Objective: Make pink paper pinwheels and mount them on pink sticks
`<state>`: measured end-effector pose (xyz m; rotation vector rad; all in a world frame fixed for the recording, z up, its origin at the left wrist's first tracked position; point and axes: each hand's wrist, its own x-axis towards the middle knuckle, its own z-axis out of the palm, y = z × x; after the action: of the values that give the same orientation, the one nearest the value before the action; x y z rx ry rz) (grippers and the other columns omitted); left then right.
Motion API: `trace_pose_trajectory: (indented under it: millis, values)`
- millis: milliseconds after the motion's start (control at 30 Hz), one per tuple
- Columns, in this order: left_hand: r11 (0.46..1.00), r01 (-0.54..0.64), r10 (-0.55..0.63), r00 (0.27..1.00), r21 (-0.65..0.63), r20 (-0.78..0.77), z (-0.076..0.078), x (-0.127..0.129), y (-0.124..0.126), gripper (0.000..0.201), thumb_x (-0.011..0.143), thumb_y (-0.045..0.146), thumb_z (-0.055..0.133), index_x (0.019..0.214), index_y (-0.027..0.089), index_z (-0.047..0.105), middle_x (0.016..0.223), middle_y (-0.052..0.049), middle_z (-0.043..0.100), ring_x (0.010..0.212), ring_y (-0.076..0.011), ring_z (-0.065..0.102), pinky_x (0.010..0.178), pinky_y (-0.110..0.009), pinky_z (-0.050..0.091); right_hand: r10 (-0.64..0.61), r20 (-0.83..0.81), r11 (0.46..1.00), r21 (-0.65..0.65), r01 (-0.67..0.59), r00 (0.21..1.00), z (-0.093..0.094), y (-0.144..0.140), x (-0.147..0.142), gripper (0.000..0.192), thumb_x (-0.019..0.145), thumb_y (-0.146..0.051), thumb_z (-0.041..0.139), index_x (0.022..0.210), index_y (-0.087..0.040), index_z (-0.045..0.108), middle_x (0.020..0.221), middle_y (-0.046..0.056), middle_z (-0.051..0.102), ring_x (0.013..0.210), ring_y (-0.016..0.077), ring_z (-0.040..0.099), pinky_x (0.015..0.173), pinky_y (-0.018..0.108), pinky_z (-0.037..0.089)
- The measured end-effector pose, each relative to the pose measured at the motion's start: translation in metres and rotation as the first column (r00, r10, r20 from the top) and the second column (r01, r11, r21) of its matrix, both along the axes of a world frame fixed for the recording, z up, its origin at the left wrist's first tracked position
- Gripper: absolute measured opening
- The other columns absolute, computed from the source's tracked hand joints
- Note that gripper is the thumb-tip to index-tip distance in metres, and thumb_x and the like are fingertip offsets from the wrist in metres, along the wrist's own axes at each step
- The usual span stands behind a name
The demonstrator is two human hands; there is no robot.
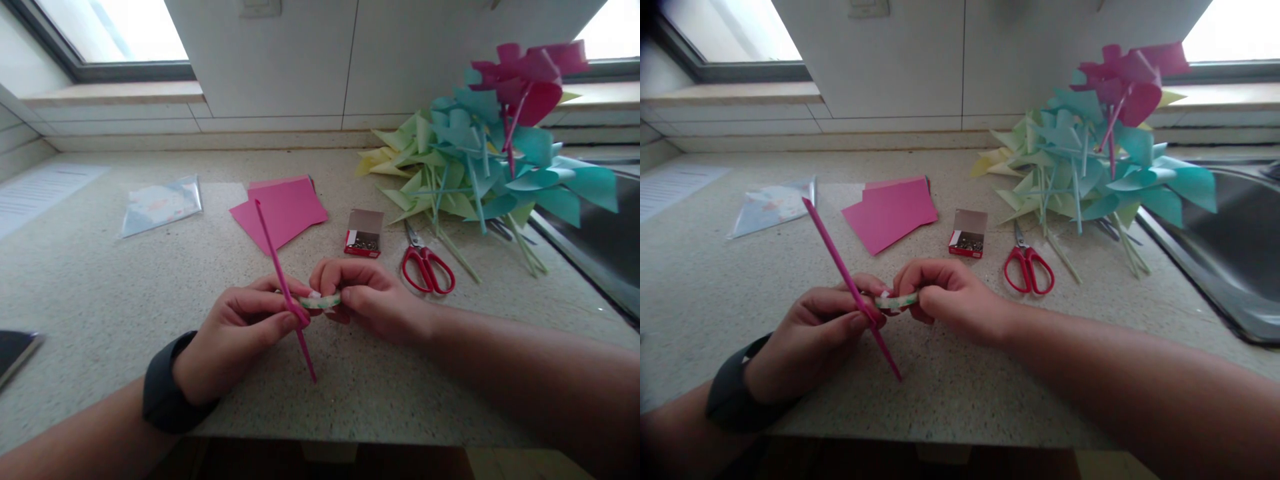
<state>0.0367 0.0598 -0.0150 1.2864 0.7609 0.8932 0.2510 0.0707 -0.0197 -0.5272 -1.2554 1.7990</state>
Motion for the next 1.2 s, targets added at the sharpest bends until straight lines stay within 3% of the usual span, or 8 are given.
trace_pose_trajectory:
  millis: [300, 633, 800, 967, 1200]
  values:
    - [1.0, 0.019, -0.019, 0.999, -0.013, 0.026, 0.0, -0.0012, -0.0005, 0.01, 0.086, 0.026, 0.076, 0.088, 0.031, 0.084, 0.112, -0.004, 0.073, 0.103, -0.0202, 0.066, 0.094, -0.029, 0.052, 0.002, -0.042, 0.999, -0.031, -0.003, 0.999, 0.0015, 0.0001, 0.0002, 0.004, 0.075, -0.019, 0.062, 0.075, -0.016, 0.064, 0.081, 0.0, 0.056, 0.059, 0.0092, 0.047, 0.052, 0.023, 0.032]
    - [0.997, 0.006, 0.002, 0.996, -0.078, 0.094, -0.0008, -0.0018, 0.0005, 0.009, 0.084, 0.025, 0.078, 0.087, 0.031, 0.084, 0.112, -0.003, 0.074, 0.101, -0.0193, 0.066, 0.092, -0.028, 0.052, 0.002, -0.041, 1.0, -0.003, -0.002, 0.999, 0.0011, 0.0012, -0.0006, 0.001, 0.075, -0.015, 0.062, 0.075, -0.016, 0.061, 0.08, -0.001, 0.056, 0.058, 0.0078, 0.045, 0.05, 0.022, 0.031]
    - [0.994, -0.003, 0.016, 0.993, -0.108, 0.119, -0.0004, -0.0001, 0.0002, 0.008, 0.083, 0.025, 0.079, 0.085, 0.03, 0.084, 0.109, -0.002, 0.074, 0.099, -0.0168, 0.065, 0.089, -0.024, 0.051, 0.004, -0.031, 1.0, 0.019, -0.003, 1.0, 0.0029, 0.0002, 0.0, 0.004, 0.076, -0.013, 0.058, 0.077, -0.016, 0.061, 0.078, -0.001, 0.054, 0.057, 0.0076, 0.044, 0.05, 0.022, 0.031]
    - [0.993, -0.028, 0.042, 0.992, -0.116, 0.118, -0.0003, 0.0002, 0.0009, 0.006, 0.081, 0.025, 0.08, 0.083, 0.03, 0.084, 0.107, -0.004, 0.074, 0.098, -0.019, 0.065, 0.088, -0.027, 0.053, 0.016, -0.042, 0.999, 0.032, -0.014, 0.999, 0.0012, 0.0005, -0.0006, 0.008, 0.077, -0.011, 0.057, 0.079, -0.015, 0.063, 0.078, -0.001, 0.055, 0.057, 0.0071, 0.047, 0.051, 0.021, 0.034]
    - [0.995, 0.013, -0.001, 0.993, -0.095, 0.12, -0.0005, -0.0005, 0.0001, 0.006, 0.081, 0.025, 0.08, 0.084, 0.029, 0.084, 0.104, -0.004, 0.075, 0.094, -0.0181, 0.066, 0.087, -0.026, 0.053, -0.028, -0.051, 0.999, 0.023, 0.029, 0.998, 0.0015, 0.0008, -0.0025, 0.022, 0.073, 0.0, 0.051, 0.073, -0.016, 0.065, 0.08, -0.001, 0.059, 0.053, 0.0058, 0.051, 0.044, 0.018, 0.037]
